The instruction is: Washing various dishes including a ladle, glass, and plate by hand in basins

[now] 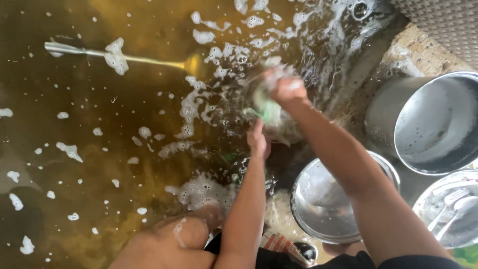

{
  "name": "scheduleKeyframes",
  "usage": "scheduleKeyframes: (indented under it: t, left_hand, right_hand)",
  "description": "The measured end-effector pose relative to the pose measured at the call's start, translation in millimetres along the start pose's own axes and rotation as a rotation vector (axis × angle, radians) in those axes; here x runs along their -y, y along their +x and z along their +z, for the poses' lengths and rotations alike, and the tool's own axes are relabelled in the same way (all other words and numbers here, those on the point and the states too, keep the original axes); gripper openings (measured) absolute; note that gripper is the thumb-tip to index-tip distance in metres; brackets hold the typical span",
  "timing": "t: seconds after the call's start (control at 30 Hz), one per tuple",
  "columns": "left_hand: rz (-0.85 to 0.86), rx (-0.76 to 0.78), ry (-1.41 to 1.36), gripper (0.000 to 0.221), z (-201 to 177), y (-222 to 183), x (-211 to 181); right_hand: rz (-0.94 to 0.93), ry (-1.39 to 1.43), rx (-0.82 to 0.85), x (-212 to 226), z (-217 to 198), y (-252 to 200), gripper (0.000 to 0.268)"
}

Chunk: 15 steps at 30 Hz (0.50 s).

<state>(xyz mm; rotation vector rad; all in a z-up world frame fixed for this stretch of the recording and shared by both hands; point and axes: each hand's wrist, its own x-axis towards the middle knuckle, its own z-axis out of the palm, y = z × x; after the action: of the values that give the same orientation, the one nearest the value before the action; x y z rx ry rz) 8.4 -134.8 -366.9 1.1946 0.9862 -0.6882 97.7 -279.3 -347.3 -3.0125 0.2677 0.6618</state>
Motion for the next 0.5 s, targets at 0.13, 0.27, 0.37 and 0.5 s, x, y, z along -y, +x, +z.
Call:
scheduleKeyframes:
  t: [0.13,0.27,0.37,0.5]
  left_hand:
    - [0.344,0.010,-0.229,0.053,-5.7,6.1,13.4]
    - [0.151,0.205,-0.522,0.085,-17.0,51.5,35.9]
    - [0.119,0.156,-0.560,0.066,12.1,36.9,23.9]
    - [0.371,0.163,-0.002,0.059,8.6,-26.9,-5.0]
  right_hand:
    - [-0.231,-0.499,-0.621,-64.5,88.8,-6.8,0.013]
    - [-0.395,-0.337,-0.116,-69.7,112.6,-28.2,0.014]
    - [-0.634,-0.247,-0.010,6.1,113.4,-37.0,0.023]
    - [-0.534,-0.311,-0.197,-11.7,81.6,-23.6,0.023]
